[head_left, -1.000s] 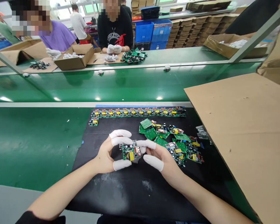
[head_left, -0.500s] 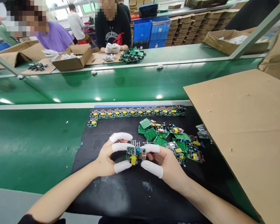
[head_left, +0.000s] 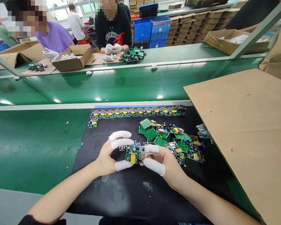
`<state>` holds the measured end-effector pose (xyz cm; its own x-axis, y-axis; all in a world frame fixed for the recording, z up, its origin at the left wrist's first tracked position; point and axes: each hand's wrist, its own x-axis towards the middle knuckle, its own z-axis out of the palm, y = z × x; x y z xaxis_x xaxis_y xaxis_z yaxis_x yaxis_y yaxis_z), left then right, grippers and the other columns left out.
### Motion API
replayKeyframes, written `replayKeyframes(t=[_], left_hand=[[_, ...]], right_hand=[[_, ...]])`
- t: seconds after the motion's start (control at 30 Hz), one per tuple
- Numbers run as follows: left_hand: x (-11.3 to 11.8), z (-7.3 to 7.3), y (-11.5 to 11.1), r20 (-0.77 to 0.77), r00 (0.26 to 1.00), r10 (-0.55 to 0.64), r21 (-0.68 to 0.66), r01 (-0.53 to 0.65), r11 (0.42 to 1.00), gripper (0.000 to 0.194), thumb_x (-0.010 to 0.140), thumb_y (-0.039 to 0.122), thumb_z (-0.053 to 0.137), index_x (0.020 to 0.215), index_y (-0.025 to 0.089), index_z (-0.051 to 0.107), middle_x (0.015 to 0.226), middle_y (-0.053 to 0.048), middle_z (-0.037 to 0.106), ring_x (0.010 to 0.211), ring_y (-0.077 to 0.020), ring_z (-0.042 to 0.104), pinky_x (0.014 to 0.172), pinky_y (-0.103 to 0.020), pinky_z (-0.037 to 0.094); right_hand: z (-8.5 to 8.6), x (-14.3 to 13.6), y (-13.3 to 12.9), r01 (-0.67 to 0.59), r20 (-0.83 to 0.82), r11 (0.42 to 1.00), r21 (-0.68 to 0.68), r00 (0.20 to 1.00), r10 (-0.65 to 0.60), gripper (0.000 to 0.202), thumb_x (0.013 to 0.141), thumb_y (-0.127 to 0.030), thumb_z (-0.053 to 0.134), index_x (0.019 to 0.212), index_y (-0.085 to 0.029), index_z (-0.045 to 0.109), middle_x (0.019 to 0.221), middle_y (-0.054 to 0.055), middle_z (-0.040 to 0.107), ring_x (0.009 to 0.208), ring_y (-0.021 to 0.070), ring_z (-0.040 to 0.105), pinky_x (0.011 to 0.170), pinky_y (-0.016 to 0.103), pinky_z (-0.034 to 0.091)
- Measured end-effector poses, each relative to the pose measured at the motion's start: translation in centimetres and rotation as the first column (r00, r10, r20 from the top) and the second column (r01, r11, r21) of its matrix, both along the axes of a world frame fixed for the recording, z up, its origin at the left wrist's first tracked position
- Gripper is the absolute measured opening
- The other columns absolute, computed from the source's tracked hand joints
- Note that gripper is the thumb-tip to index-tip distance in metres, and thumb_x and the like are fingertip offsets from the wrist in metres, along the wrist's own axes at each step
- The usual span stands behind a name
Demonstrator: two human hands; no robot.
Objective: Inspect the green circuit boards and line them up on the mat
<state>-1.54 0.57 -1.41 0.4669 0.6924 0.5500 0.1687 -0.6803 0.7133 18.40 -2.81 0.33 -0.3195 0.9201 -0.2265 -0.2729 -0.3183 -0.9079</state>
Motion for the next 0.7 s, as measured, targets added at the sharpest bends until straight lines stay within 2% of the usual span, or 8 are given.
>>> replayKeyframes(t=[0.07,0.17,0.4,0.6,0.7], left_hand=[[0.01,0.06,0.04,0.001,1.000,0.004,0.011,-0.004,1.000,0.040,0.083,0.044,0.063,0.114,0.020,0.056,0.119,-0.014,0.055,0.106,-0.0234,0.056,0.089,-0.038,0.051],[0.04,0.12,0.06,-0.005,1.000,0.004,0.007,-0.004,1.000,0.040,0.083,0.045,0.063,0.113,0.019,0.057,0.118,-0.014,0.055,0.106,-0.0232,0.056,0.088,-0.037,0.050],[0.01,0.00,0.13,-0.015,1.000,0.005,0.020,-0.005,1.000,0.039,0.083,0.045,0.063,0.114,0.021,0.059,0.117,-0.012,0.054,0.100,-0.0213,0.057,0.083,-0.034,0.051],[0.01,-0.13,0.14,-0.039,0.999,0.008,0.035,-0.007,0.999,0.040,0.084,0.044,0.062,0.117,0.023,0.058,0.119,-0.012,0.053,0.104,-0.0232,0.054,0.081,-0.034,0.051],[0.02,-0.07,0.11,-0.065,0.997,0.032,0.059,-0.028,0.998,0.039,0.084,0.042,0.062,0.117,0.022,0.058,0.118,-0.012,0.054,0.103,-0.0233,0.055,0.080,-0.035,0.052]], right_hand=[[0.19,-0.09,0.05,-0.002,-0.083,0.998,-0.057,0.997,-0.003,0.032,0.060,-0.044,0.081,0.072,-0.018,0.067,0.066,0.001,0.066,0.059,0.0122,0.057,0.068,0.028,0.049],[0.40,-0.20,0.20,-0.017,-0.144,0.998,-0.063,0.990,0.008,0.029,0.061,-0.043,0.081,0.070,-0.017,0.069,0.062,0.000,0.066,0.060,0.0115,0.058,0.069,0.026,0.048],[0.57,-0.12,0.32,-0.021,-0.141,0.994,-0.107,0.990,0.006,0.030,0.058,-0.043,0.082,0.068,-0.017,0.070,0.061,0.000,0.066,0.059,0.0115,0.058,0.067,0.024,0.048],[0.54,-0.06,0.28,-0.024,-0.127,0.986,-0.167,0.992,0.003,0.036,0.054,-0.044,0.084,0.074,-0.018,0.070,0.062,0.000,0.065,0.064,0.0136,0.060,0.070,0.027,0.049],[0.48,-0.06,0.23,-0.017,-0.126,0.991,-0.130,0.992,0.000,0.034,0.056,-0.045,0.083,0.069,-0.018,0.067,0.061,-0.001,0.062,0.062,0.0117,0.057,0.067,0.025,0.048]])
